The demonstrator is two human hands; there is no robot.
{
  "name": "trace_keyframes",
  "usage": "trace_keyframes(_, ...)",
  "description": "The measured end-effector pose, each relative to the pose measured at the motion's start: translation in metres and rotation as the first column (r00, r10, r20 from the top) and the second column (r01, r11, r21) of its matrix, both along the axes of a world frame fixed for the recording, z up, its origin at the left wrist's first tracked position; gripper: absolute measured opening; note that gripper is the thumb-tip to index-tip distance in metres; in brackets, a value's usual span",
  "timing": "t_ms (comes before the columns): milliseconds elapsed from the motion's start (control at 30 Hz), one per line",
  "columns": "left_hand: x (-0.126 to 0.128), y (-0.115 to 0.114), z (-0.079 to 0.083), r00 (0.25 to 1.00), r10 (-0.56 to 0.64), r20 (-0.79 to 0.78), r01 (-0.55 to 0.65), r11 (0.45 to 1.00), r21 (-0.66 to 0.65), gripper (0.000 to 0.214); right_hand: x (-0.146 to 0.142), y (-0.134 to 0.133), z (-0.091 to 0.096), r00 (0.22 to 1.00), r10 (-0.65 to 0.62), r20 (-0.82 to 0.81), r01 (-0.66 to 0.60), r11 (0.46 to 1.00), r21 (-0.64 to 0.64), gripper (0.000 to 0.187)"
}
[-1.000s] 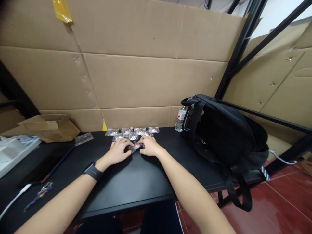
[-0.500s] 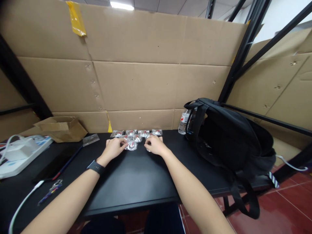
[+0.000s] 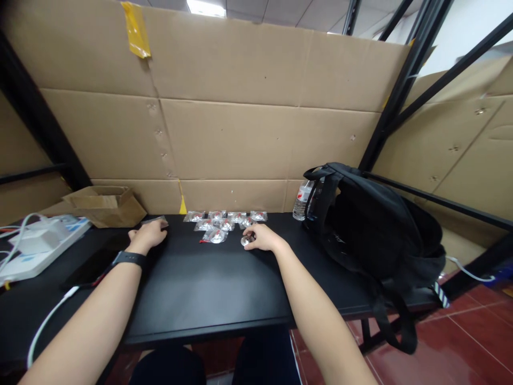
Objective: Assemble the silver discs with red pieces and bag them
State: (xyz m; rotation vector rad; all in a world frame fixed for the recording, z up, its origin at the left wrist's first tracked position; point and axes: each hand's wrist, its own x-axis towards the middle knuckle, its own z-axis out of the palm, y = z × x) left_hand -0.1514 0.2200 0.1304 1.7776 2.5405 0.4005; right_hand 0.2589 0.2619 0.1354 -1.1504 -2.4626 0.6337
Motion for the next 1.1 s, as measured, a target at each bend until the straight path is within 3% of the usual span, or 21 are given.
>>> trace_keyframes(167, 0.026, -0.002, 0.006, 0.985, -0.17, -0.041, 0.167, 0.983, -0.072, 0.038, -0.004, 0.0, -0.003, 1.0, 0.002, -0.018, -0.002, 1.0, -0.004, 0.039)
trace_keyframes(300, 0.054, -0.008, 0.012, 0.937, -0.347, -0.047, 0.338, 0.93, -0.144, 0.043, -0.006, 0.0, -0.005, 1.0, -0.008, -0.029, 0.008, 1.0, 0.007, 0.038)
trace_keyframes(467, 0.092, -0.015, 0.009, 0.823, -0.568, -0.01, 0.568, 0.823, -0.017, 0.075, -0.008, -0.002, -0.005, 1.0, 0.013, -0.022, -0.012, 0.999, 0.037, 0.04)
trace_keyframes(767, 0.119, -0.012, -0.007, 0.754, -0.651, 0.085, 0.635, 0.756, 0.16, 0.056, -0.005, -0.003, 0.0, 1.0, 0.019, 0.001, -0.02, 0.998, 0.061, 0.041)
trace_keyframes(900, 0.121, -0.012, -0.009, 0.728, -0.683, 0.058, 0.671, 0.728, 0.143, 0.057, -0.005, -0.003, 0.0, 1.0, 0.017, 0.003, -0.018, 0.998, 0.062, 0.039)
trace_keyframes(1100, 0.111, -0.011, -0.004, 0.756, -0.654, -0.041, 0.654, 0.751, 0.09, 0.043, -0.002, -0.004, 0.004, 0.999, 0.024, -0.036, -0.022, 0.998, 0.058, 0.033)
